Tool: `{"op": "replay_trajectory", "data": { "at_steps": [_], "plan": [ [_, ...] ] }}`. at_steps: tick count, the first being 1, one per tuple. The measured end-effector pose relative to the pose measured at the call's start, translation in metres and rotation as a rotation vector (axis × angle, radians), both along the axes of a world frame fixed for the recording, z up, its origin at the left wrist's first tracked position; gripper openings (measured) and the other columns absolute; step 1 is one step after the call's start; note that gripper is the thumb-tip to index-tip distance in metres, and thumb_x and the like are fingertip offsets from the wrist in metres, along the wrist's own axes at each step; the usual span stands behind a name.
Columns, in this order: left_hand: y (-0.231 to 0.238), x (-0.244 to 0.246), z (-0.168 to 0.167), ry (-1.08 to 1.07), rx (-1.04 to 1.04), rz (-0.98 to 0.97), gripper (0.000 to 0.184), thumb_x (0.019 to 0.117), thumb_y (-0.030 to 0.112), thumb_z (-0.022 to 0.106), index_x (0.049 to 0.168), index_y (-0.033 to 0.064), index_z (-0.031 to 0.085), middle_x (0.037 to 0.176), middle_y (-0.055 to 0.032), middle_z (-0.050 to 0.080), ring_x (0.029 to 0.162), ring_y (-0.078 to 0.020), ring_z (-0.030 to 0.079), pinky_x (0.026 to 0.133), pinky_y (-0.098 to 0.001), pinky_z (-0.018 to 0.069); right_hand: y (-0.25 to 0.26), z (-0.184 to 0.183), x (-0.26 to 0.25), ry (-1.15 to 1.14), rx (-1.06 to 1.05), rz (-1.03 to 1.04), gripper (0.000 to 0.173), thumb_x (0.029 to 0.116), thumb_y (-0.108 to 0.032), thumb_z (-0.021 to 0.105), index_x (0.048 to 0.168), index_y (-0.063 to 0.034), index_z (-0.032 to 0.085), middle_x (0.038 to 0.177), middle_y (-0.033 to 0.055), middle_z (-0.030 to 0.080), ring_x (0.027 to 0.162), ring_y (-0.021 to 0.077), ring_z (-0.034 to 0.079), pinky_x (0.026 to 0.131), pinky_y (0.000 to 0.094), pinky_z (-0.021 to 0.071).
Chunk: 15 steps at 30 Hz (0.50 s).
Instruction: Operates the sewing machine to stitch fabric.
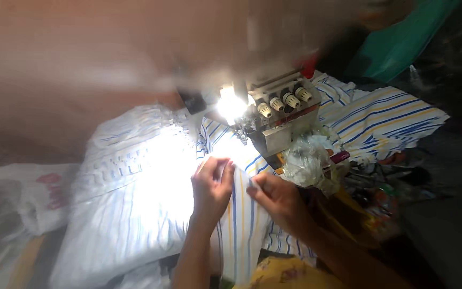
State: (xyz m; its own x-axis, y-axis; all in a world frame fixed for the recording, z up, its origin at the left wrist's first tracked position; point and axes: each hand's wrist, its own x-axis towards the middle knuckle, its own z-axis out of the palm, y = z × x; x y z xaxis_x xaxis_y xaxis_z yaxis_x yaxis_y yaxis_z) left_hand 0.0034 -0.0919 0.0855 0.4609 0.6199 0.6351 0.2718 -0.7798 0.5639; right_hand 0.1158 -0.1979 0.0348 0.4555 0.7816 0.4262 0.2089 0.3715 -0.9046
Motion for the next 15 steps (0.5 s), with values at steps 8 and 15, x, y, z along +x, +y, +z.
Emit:
{"op": "replay_trajectory", "data": {
  "at_steps": [8, 15],
  "plan": [
    [0.050, 0.050, -0.048, 0.262, -0.264, 0.161, 0.039, 0.0846, 0.011, 0.073, 0.114, -0.0139, 0.065, 0.112, -0.0313, 0.066, 0.111, -0.0418, 0.062, 0.100, -0.0511, 0.0461, 0.044, -0.048, 0.024, -0.236, -0.070, -0.410, 0.016, 0.0895, -0.013, 0.066, 0.089, 0.0022, 0.073, 0.087, 0.0130, 0.068, 0.073, 0.0095, 0.063, 0.067, 0.0185, 0.0515],
    [0.055, 0.055, -0.058, 0.263, -0.229, 0.156, 0.025, 0.0865, 0.009, 0.071, 0.105, -0.0080, 0.070, 0.098, -0.0233, 0.069, 0.095, -0.0340, 0.066, 0.087, -0.0477, 0.0521, 0.046, -0.051, 0.033, -0.150, -0.114, -0.338, 0.014, 0.0865, -0.007, 0.066, 0.087, 0.0049, 0.071, 0.098, 0.0178, 0.070, 0.085, 0.0119, 0.065, 0.073, 0.0189, 0.0519]
  ]
}}
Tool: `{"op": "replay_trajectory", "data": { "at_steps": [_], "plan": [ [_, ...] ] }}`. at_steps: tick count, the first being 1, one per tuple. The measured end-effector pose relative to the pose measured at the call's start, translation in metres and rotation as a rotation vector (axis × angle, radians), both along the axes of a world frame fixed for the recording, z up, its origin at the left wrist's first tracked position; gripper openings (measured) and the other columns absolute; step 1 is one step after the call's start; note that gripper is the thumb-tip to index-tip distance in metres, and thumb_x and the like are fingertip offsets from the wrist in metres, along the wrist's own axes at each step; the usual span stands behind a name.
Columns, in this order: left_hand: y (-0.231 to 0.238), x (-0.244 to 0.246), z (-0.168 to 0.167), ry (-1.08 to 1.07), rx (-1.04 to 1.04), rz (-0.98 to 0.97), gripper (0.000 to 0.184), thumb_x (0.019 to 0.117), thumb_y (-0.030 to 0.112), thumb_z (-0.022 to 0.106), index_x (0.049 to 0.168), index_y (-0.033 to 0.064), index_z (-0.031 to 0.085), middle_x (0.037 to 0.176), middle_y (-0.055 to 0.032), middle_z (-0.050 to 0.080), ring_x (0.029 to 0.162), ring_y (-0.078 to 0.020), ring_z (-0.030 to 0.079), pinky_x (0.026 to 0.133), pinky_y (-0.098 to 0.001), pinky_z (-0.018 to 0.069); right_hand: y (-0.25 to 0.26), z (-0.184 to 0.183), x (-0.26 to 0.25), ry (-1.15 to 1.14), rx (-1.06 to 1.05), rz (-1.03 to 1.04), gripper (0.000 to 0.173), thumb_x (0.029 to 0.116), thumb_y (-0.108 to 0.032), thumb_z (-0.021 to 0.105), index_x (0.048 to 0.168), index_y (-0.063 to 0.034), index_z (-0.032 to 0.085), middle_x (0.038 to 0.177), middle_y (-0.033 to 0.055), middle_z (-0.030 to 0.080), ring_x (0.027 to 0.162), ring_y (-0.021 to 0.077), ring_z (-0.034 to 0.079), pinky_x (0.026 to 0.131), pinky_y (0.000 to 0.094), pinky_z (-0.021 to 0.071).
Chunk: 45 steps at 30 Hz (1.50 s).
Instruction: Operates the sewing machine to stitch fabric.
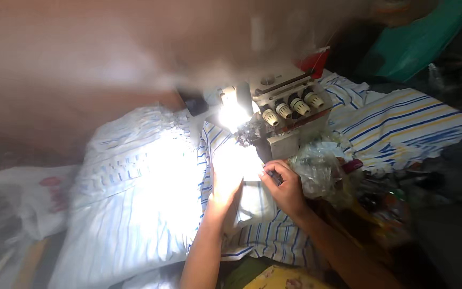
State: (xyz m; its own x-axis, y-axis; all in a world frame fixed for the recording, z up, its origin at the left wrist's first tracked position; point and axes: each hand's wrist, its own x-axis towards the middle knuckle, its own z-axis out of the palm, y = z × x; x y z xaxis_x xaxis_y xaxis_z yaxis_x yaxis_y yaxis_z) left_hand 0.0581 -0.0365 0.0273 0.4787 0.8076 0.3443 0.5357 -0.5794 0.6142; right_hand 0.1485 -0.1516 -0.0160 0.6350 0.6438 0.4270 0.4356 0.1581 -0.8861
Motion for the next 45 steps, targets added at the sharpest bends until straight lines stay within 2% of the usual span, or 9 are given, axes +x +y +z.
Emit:
{"op": "replay_trajectory", "data": {
  "at_steps": [6, 12, 17, 20, 25, 38, 41, 43, 45],
  "plan": [
    [-0.030, -0.024, 0.010, -0.059, -0.076, 0.018, 0.022, 0.0822, 0.006, 0.072, 0.095, -0.0107, 0.065, 0.082, -0.0152, 0.064, 0.077, -0.0168, 0.062, 0.075, -0.0314, 0.0509, -0.015, -0.010, -0.010, 0.062, 0.066, 0.062, 0.012, 0.0833, -0.008, 0.065, 0.078, 0.0028, 0.067, 0.085, 0.0087, 0.069, 0.080, -0.0010, 0.062, 0.071, 0.0092, 0.0479],
    [-0.020, -0.019, 0.012, -0.050, 0.038, 0.028, 0.018, 0.0812, 0.009, 0.074, 0.089, -0.0059, 0.067, 0.076, -0.0125, 0.063, 0.072, -0.0183, 0.061, 0.069, -0.0332, 0.0508, -0.014, -0.010, -0.006, 0.165, 0.040, 0.069, 0.012, 0.0833, -0.010, 0.071, 0.077, -0.0005, 0.068, 0.084, 0.0034, 0.067, 0.076, -0.0054, 0.060, 0.066, 0.0077, 0.0469],
    [-0.033, -0.013, 0.007, 0.078, 0.190, 0.057, 0.021, 0.0865, 0.014, 0.069, 0.098, -0.0038, 0.073, 0.093, -0.0210, 0.069, 0.093, -0.0367, 0.066, 0.084, -0.0510, 0.0510, -0.014, -0.008, -0.009, 0.245, 0.047, 0.048, 0.009, 0.0812, -0.006, 0.072, 0.078, 0.0002, 0.066, 0.078, -0.0002, 0.066, 0.068, -0.0082, 0.058, 0.061, 0.0066, 0.0470],
    [-0.059, -0.010, -0.005, 0.298, 0.500, 0.062, 0.026, 0.0963, 0.019, 0.060, 0.092, 0.0014, 0.079, 0.082, -0.0176, 0.074, 0.080, -0.0364, 0.074, 0.070, -0.0496, 0.0571, -0.018, -0.007, -0.011, 0.275, 0.070, 0.050, 0.015, 0.0827, -0.006, 0.072, 0.088, -0.0004, 0.060, 0.078, -0.0044, 0.063, 0.068, -0.0085, 0.057, 0.063, 0.0076, 0.0482],
    [-0.058, -0.006, -0.035, 0.118, 0.524, 0.048, 0.050, 0.1034, 0.032, 0.041, 0.095, -0.0013, 0.077, 0.102, -0.0208, 0.075, 0.096, -0.0389, 0.071, 0.085, -0.0514, 0.0529, -0.015, -0.004, -0.007, 0.302, 0.132, 0.061, 0.020, 0.0874, -0.006, 0.070, 0.100, -0.0001, 0.056, 0.083, -0.0053, 0.063, 0.073, -0.0062, 0.061, 0.068, 0.0108, 0.0526],
    [-0.032, -0.008, -0.024, 0.107, 0.459, -0.052, 0.044, 0.0998, 0.023, 0.040, 0.101, -0.0043, 0.075, 0.099, -0.0200, 0.075, 0.097, -0.0353, 0.072, 0.090, -0.0503, 0.0530, 0.006, 0.011, 0.002, 0.347, 0.143, 0.030, 0.016, 0.0862, 0.001, 0.067, 0.097, -0.0006, 0.055, 0.080, -0.0045, 0.063, 0.071, -0.0066, 0.061, 0.067, 0.0097, 0.0525],
    [-0.020, -0.016, -0.011, 0.059, 0.177, -0.087, 0.040, 0.0918, 0.026, 0.055, 0.111, -0.0057, 0.070, 0.111, -0.0200, 0.071, 0.108, -0.0326, 0.066, 0.096, -0.0491, 0.0495, 0.019, 0.016, 0.008, 0.305, 0.110, 0.020, 0.020, 0.0848, 0.003, 0.067, 0.099, 0.0008, 0.054, 0.071, -0.0057, 0.057, 0.063, -0.0075, 0.055, 0.062, 0.0087, 0.0476],
    [-0.026, -0.035, -0.003, 0.009, 0.014, 0.000, 0.054, 0.0819, 0.021, 0.065, 0.121, -0.0162, 0.061, 0.120, -0.0302, 0.064, 0.118, -0.0388, 0.059, 0.102, -0.0492, 0.0442, 0.027, 0.015, 0.012, 0.279, 0.085, 0.036, 0.020, 0.0851, 0.002, 0.067, 0.100, -0.0006, 0.054, 0.064, -0.0087, 0.049, 0.056, -0.0069, 0.047, 0.056, 0.0091, 0.0413],
    [-0.034, -0.064, -0.015, -0.094, 0.265, 0.124, 0.067, 0.0824, 0.022, 0.063, 0.130, -0.0239, 0.049, 0.135, -0.0425, 0.051, 0.134, -0.0494, 0.046, 0.115, -0.0493, 0.0341, 0.033, 0.014, 0.017, 0.267, 0.068, 0.056, 0.020, 0.0856, 0.003, 0.067, 0.101, -0.0010, 0.054, 0.061, -0.0089, 0.046, 0.053, -0.0055, 0.043, 0.054, 0.0100, 0.0383]
  ]
}}
